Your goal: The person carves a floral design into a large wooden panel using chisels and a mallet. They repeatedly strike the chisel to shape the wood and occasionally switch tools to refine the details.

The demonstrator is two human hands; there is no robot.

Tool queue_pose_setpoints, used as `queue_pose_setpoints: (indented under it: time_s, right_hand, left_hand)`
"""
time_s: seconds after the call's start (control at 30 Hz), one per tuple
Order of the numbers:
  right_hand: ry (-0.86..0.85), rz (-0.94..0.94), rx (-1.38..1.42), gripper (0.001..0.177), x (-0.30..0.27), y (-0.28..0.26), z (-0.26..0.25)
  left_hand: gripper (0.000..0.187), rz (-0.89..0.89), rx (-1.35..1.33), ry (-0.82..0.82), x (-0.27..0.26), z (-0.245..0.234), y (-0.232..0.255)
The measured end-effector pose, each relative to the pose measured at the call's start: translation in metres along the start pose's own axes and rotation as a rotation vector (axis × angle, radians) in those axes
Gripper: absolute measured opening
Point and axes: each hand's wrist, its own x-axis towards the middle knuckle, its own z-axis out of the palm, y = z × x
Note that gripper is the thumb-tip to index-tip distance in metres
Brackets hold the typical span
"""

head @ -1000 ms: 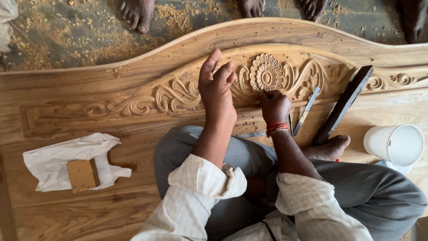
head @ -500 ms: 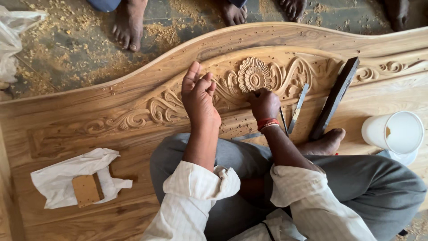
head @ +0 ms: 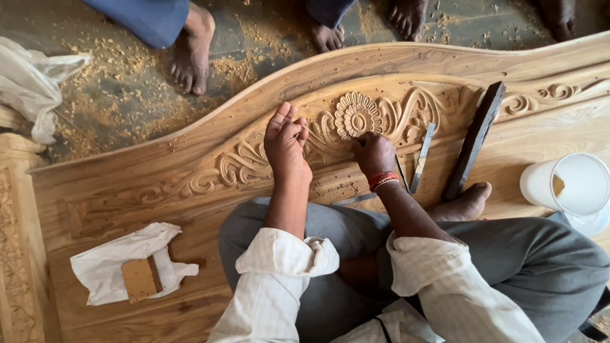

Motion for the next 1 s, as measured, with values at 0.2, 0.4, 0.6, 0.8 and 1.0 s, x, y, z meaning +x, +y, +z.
queue_pose_setpoints:
  time_s: [0.2, 0.4, 0.6, 0.8, 1.0]
  right_hand:
    - [-0.483, 0.166, 0.322, 0.021, 0.013, 0.023, -0.047]
    - [-0.151, 0.420, 0.920, 0.016, -0.005, 0.035, -0.060]
    - [-0.069, 0.311, 0.431, 0.021, -0.006, 0.016, -0.015]
    - [0.036, 0.166, 0.030, 0.013, -0.005, 0.020, -0.011]
    - [0.121, 0.068, 0.038, 0.011, -0.008, 0.022, 0.001]
  left_hand:
    - [0.044, -0.039, 0.069, -0.042, -0.001, -0.001, -0.002]
    - [0.041, -0.047, 0.082, -0.091, -0.014, 0.005, -0.001]
    - [0.046, -0.067, 0.110, -0.076, -0.019, 0.008, 0.001]
    - [0.045, -0.035, 0.033, -0.127, -0.014, 0.011, 0.001]
    - [0.045, -0.033, 0.034, -0.149, -0.013, 0.010, -0.007]
